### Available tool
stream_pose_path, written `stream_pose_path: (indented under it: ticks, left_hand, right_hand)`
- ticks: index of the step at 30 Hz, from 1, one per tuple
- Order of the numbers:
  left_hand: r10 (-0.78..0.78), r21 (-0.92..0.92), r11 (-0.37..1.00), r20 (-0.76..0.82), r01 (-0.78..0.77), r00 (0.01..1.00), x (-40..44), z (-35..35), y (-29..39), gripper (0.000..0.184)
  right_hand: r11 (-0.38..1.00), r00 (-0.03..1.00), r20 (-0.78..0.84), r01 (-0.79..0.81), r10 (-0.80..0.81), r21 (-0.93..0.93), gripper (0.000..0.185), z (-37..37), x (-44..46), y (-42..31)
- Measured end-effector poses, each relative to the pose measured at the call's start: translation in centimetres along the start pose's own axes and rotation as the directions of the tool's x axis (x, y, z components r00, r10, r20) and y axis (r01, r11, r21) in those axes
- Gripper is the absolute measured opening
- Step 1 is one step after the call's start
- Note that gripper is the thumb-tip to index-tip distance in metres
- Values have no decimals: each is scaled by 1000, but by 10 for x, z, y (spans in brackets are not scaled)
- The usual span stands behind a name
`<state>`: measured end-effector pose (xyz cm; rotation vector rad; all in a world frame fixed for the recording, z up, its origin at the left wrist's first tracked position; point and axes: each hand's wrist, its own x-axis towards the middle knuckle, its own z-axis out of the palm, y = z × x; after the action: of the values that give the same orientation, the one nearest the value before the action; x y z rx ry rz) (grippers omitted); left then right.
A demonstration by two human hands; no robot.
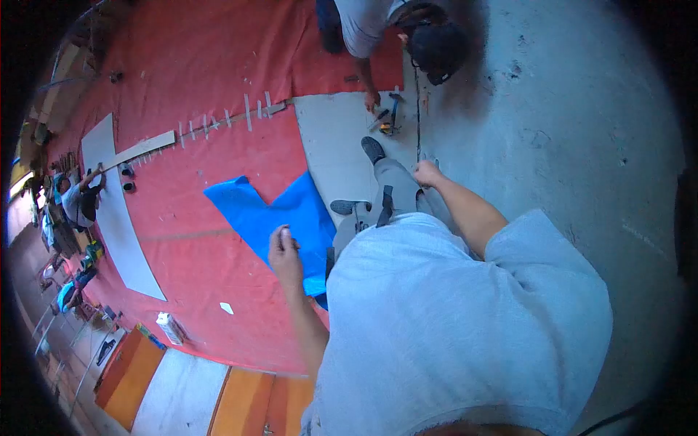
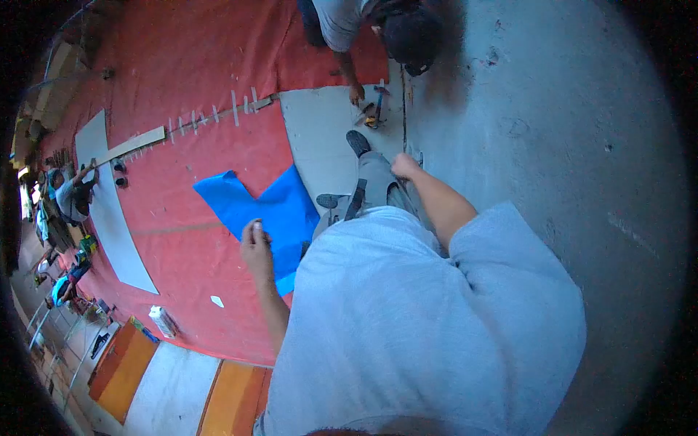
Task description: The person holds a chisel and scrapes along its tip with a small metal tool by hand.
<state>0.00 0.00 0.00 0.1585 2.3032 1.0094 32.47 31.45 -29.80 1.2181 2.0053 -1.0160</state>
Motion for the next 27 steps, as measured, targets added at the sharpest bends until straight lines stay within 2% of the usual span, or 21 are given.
stream_pose_path:
  ticks: [1,2,3,4,5,7,8,10,11,13,15,17,19,20,21,22,24,25,27]
  left_hand:
    - [17,105,994,0,-17,1000,-15,6,-12,27]
    - [3,118,993,-2,-3,1000,-31,12,-23,27]
    - [-54,195,980,61,41,997,-3,64,-26,26]
    - [-127,319,943,85,94,988,-13,68,-37,26]
    - [-145,325,939,72,114,987,-20,71,-47,26]
    - [-238,218,954,141,204,961,-19,93,-77,27]
    - [-250,198,955,139,221,958,-18,109,-98,27]
    - [-268,364,917,265,162,926,-17,130,-146,32]
    - [-285,355,917,261,182,923,-15,140,-166,32]
    - [-470,570,790,326,226,821,-14,158,-195,38]
    - [-552,597,753,345,276,759,-4,176,-215,40]
    - [-552,648,736,404,198,730,9,195,-222,38]
    - [-569,670,715,389,201,725,14,225,-256,36]
    - [-481,625,760,362,175,799,11,239,-271,34]
    - [-393,586,798,328,141,859,9,250,-289,31]
    - [-412,595,790,338,147,846,16,257,-301,31]
    - [-286,588,802,216,109,934,37,261,-303,24]
    - [-311,595,795,232,119,922,45,261,-305,24]
    - [-205,522,850,209,68,956,70,255,-306,21]
  right_hand:
    - [993,993,3,-114,114,-42,34,14,-8,8]
    - [993,993,22,-112,113,-40,34,15,-19,5]
    - [979,976,100,-189,195,-72,33,-35,9,23]
    - [970,946,216,-228,241,-82,33,-31,8,22]
    - [972,944,235,-218,233,-89,33,-25,13,12]
    - [1000,991,131,-10,11,-3,32,-27,50,6]
    - [1000,991,135,-8,12,-28,32,-31,66,9]
    - [997,995,70,75,-76,19,33,-26,96,-1]
    - [997,993,86,76,-76,3,33,-22,114,-6]
    - [999,998,43,43,-43,6,32,-11,146,-25]
    - [997,997,48,58,-56,-49,31,-7,182,-47]
    - [994,996,70,54,-48,-92,31,12,212,-57]
    - [993,997,65,47,-41,-105,29,39,267,-52]
    - [993,997,77,38,-30,-110,29,53,301,-46]
    - [976,990,57,134,-126,-169,30,71,334,-32]
    - [948,974,44,225,-221,-225,30,94,365,-16]
    - [887,966,134,257,-221,-384,33,118,416,-9]
    - [877,967,161,246,-195,-414,32,123,431,-13]
    - [867,968,199,230,-155,-442,31,150,463,-10]
